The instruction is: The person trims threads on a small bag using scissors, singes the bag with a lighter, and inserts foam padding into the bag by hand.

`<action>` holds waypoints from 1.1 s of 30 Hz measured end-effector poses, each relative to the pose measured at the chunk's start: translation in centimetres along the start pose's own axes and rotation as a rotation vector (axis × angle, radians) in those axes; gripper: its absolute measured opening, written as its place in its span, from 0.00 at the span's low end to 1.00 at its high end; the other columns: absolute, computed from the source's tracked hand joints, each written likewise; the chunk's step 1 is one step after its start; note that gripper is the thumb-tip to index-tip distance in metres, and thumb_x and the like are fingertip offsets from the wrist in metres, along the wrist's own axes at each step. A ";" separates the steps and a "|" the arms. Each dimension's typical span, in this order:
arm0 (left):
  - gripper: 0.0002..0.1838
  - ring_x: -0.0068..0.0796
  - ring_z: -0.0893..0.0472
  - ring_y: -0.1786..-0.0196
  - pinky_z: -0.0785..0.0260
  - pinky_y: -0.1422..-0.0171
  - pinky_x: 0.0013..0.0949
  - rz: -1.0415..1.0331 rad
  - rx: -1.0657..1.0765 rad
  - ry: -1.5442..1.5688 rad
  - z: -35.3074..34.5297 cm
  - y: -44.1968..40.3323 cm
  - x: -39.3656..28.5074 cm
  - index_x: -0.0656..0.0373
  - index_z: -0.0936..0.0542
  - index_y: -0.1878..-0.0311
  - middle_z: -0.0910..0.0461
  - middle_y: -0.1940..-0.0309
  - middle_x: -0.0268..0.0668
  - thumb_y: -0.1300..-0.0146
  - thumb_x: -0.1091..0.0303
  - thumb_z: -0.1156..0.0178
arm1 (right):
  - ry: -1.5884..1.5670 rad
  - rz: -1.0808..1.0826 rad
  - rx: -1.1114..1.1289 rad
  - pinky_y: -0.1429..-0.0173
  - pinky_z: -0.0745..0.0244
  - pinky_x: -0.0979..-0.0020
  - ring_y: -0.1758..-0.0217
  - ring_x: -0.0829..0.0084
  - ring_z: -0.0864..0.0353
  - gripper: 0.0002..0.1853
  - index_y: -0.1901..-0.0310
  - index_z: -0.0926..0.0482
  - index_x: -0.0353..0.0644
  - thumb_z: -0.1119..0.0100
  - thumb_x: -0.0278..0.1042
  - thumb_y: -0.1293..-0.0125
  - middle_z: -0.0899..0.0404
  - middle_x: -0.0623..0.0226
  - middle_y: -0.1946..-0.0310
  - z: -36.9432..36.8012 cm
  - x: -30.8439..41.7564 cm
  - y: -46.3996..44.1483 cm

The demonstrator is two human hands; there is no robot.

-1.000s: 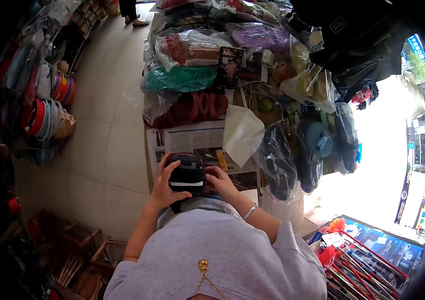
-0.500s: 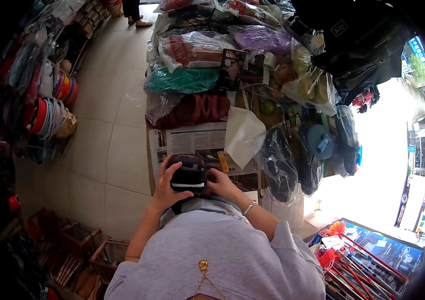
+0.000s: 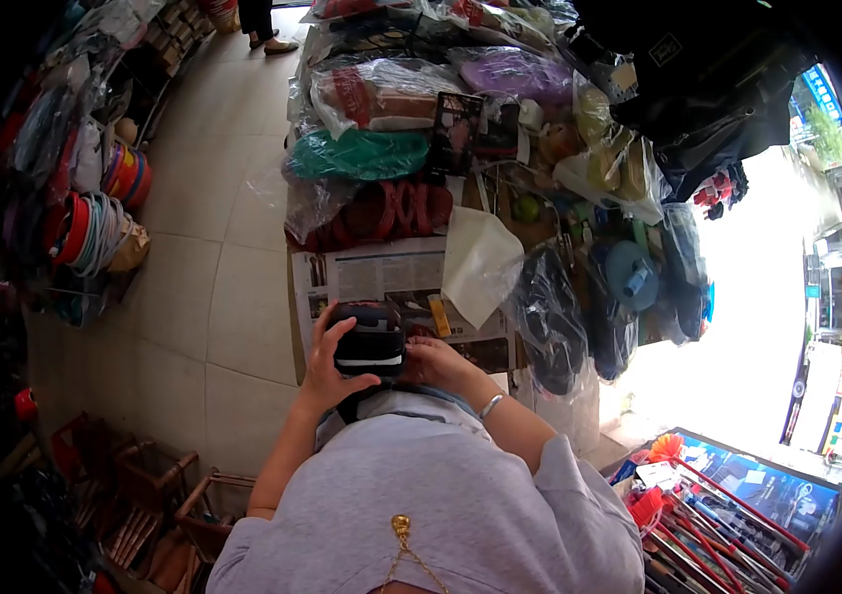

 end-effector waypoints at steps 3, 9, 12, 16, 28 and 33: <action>0.49 0.57 0.38 0.31 0.39 0.32 0.49 -0.002 0.002 -0.001 -0.1 0.1 0.2 0.51 0.33 0.36 0.43 0.33 0.56 0.63 0.50 0.21 | 0.000 0.054 -0.039 0.56 0.24 0.69 0.60 0.75 0.21 0.07 0.55 0.29 0.44 0.49 0.35 0.29 0.23 0.70 0.65 -0.4 0.2 0.3; 0.47 0.57 0.36 0.32 0.37 0.33 0.49 0.011 -0.008 -0.012 -0.2 0.2 -0.1 0.49 0.33 0.37 0.44 0.31 0.53 0.62 0.53 0.21 | 0.610 0.335 -0.065 0.62 0.30 0.79 0.67 0.82 0.27 0.06 0.63 0.26 0.39 0.50 0.32 0.31 0.26 0.73 0.72 0.4 2.1 1.2; 0.45 0.55 0.37 0.32 0.37 0.33 0.47 0.046 -0.052 -0.002 -0.1 0.2 -0.2 0.49 0.33 0.37 0.43 0.31 0.51 0.61 0.56 0.21 | 0.925 0.463 -0.095 0.68 0.33 0.76 0.71 0.83 0.30 0.09 0.68 0.26 0.36 0.48 0.33 0.32 0.27 0.72 0.76 -3.0 4.2 4.3; 0.44 0.54 0.36 0.32 0.37 0.33 0.47 0.107 -0.085 0.062 -0.5 0.0 0.0 0.49 0.32 0.37 0.43 0.31 0.51 0.60 0.59 0.22 | 1.278 0.722 -0.160 0.70 0.31 0.67 0.75 0.70 0.24 0.09 0.72 0.26 0.37 0.45 0.33 0.39 0.26 0.64 0.81 -8.1 5.5 6.9; 0.24 0.52 0.40 0.29 0.46 0.28 0.45 0.032 -0.068 0.099 -1.6 0.9 0.4 0.52 0.25 0.38 0.46 0.28 0.53 0.40 0.71 0.41 | 1.597 1.168 -0.150 0.67 0.24 0.67 0.70 0.66 0.20 0.06 0.63 0.24 0.46 0.40 0.35 0.41 0.24 0.67 0.69 -14.2 4.4 5.9; 0.25 0.50 0.43 0.26 0.50 0.26 0.43 0.045 -0.147 0.178 -1.1 1.2 0.2 0.53 0.33 0.31 0.48 0.26 0.50 0.31 0.66 0.47 | 1.631 1.158 -0.141 0.67 0.24 0.67 0.65 0.65 0.19 0.08 0.61 0.24 0.48 0.38 0.35 0.40 0.22 0.65 0.65 -13.1 3.5 5.2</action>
Point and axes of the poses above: each hand's wrist, its own y-axis away from the middle knuckle, its own z-axis out of the back of the hand, x = y × z, the point moved 3 cm from there along -y, towards the middle knuckle
